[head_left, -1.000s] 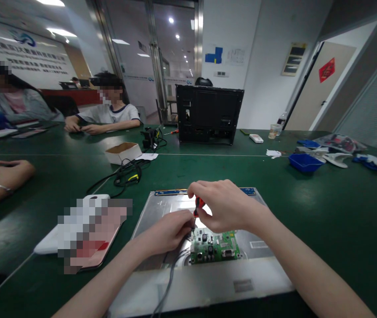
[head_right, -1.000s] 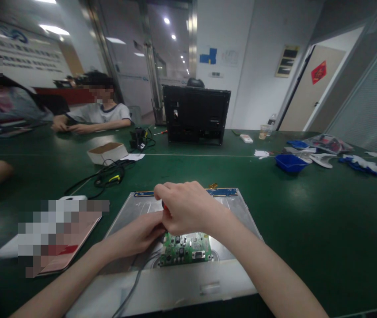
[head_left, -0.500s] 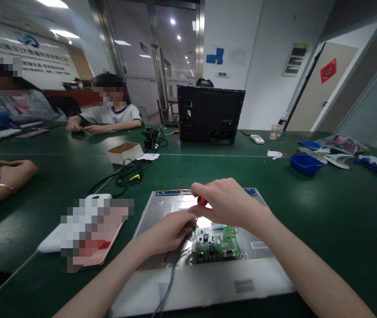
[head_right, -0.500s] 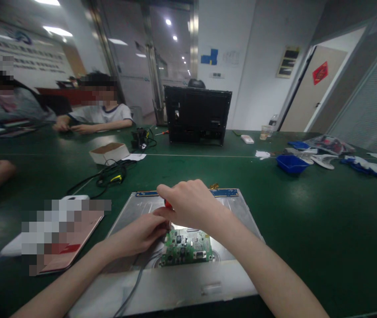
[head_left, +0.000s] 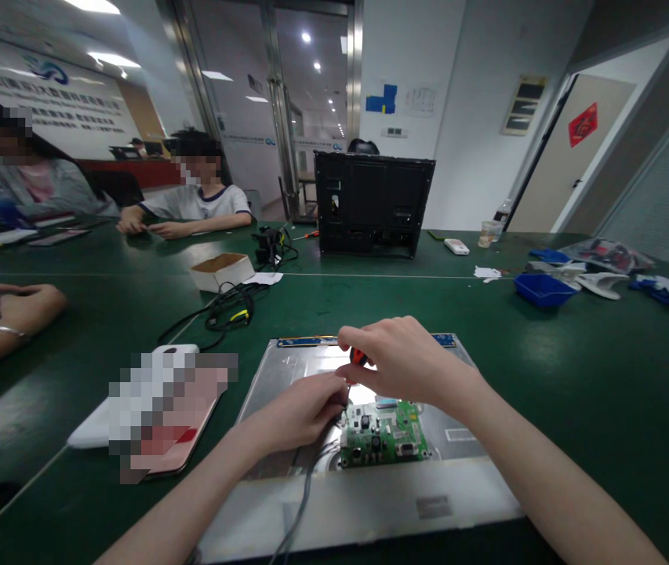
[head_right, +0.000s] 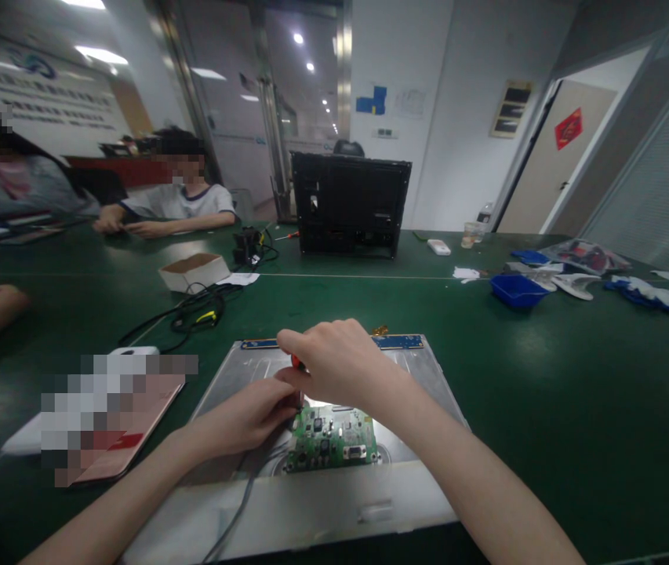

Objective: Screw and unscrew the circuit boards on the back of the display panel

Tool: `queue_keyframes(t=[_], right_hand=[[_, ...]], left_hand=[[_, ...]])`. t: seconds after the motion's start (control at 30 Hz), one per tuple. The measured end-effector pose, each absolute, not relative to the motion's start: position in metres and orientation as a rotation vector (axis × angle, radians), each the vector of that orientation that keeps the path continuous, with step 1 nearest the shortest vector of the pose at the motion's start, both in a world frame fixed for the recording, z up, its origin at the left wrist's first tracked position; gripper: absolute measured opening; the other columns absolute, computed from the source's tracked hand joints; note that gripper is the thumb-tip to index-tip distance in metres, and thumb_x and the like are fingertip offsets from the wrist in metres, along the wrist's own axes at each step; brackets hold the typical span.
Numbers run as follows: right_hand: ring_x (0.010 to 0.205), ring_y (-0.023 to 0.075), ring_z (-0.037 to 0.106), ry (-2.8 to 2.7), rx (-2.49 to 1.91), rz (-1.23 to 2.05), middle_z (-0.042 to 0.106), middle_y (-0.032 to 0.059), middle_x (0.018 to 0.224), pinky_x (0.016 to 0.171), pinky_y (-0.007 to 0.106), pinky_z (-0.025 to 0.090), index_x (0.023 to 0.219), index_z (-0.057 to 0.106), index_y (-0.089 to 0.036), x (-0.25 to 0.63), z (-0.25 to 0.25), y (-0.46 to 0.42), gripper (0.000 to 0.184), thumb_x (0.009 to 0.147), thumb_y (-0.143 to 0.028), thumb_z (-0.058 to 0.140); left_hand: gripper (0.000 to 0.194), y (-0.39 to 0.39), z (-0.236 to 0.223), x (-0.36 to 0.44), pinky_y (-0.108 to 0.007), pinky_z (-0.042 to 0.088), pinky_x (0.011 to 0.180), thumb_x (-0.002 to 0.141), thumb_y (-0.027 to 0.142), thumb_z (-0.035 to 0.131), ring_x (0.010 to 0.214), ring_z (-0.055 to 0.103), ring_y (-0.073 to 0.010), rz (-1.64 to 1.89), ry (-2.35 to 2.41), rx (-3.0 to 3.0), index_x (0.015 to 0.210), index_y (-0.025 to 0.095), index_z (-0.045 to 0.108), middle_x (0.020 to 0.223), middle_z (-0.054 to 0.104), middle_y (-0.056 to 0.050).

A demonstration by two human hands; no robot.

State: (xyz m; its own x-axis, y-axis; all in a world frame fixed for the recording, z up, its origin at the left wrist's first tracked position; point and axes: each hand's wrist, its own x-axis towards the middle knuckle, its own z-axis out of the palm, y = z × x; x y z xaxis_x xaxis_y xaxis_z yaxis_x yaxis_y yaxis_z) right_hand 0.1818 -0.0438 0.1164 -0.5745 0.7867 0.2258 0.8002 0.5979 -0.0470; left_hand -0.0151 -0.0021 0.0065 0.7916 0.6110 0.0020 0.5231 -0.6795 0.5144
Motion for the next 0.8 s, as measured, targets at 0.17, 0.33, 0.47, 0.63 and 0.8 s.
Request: queue_keyframes(t=[0.17, 0.33, 0.47, 0.63, 0.8], right_hand=[[0.068, 0.0145, 0.059, -2.615, -1.268, -0.080, 0.071, 0.0019, 0.088, 0.052, 0.028, 0.021, 0.103, 0.056, -0.020, 0.1812, 0.1177, -0.0457, 0.018, 0.086, -0.025, 0.055], [0.068, 0.0149, 0.060, -2.617, -1.249, -0.038, 0.072, 0.0021, 0.088, 0.052, 0.027, 0.022, 0.105, 0.053, -0.019, 0.1815, 0.1180, -0.0471, 0.022, 0.084, -0.026, 0.058], [0.065, 0.0146, 0.059, -2.615, -1.270, -0.078, 0.072, 0.0011, 0.083, 0.051, 0.028, 0.020, 0.098, 0.056, -0.021, 0.1815, 0.1164, -0.0448, 0.022, 0.089, -0.042, 0.056], [0.059, 0.0130, 0.055, -2.598, -1.275, -0.154, 0.069, 0.0006, 0.077, 0.049, 0.027, 0.018, 0.095, 0.055, -0.019, 0.1801, 0.1150, -0.0458, 0.013, 0.088, -0.030, 0.053], [0.063, 0.0130, 0.055, -2.614, -1.202, -0.094, 0.069, 0.0015, 0.086, 0.049, 0.027, 0.020, 0.098, 0.051, -0.018, 0.1807, 0.1174, -0.0506, 0.019, 0.081, -0.023, 0.057]], left_hand=[[0.010, -0.0012, 0.0055, -0.0162, -0.029, 0.041, 0.066, 0.087, 0.015, 0.045, 0.075, 0.054, -0.0186, 0.273, 0.829, 2.484, 0.088, 0.019, 0.053, 0.087, 0.062, -0.004], [0.013, -0.0022, 0.0071, -0.0151, -0.031, 0.043, 0.071, 0.086, 0.013, 0.047, 0.081, 0.057, -0.0202, 0.283, 0.815, 2.476, 0.093, 0.019, 0.056, 0.093, 0.063, -0.004], [0.012, -0.0034, 0.0085, -0.0145, -0.030, 0.042, 0.069, 0.087, 0.014, 0.045, 0.077, 0.057, -0.0191, 0.275, 0.821, 2.501, 0.087, 0.019, 0.055, 0.088, 0.062, -0.003], [0.011, -0.0031, 0.0084, -0.0145, -0.030, 0.043, 0.069, 0.088, 0.015, 0.045, 0.079, 0.057, -0.0199, 0.283, 0.800, 2.492, 0.092, 0.018, 0.054, 0.091, 0.063, -0.005], [0.009, -0.0032, 0.0092, -0.0135, -0.032, 0.045, 0.070, 0.089, 0.019, 0.045, 0.079, 0.058, -0.0212, 0.266, 0.799, 2.494, 0.089, 0.017, 0.055, 0.090, 0.064, -0.007]])
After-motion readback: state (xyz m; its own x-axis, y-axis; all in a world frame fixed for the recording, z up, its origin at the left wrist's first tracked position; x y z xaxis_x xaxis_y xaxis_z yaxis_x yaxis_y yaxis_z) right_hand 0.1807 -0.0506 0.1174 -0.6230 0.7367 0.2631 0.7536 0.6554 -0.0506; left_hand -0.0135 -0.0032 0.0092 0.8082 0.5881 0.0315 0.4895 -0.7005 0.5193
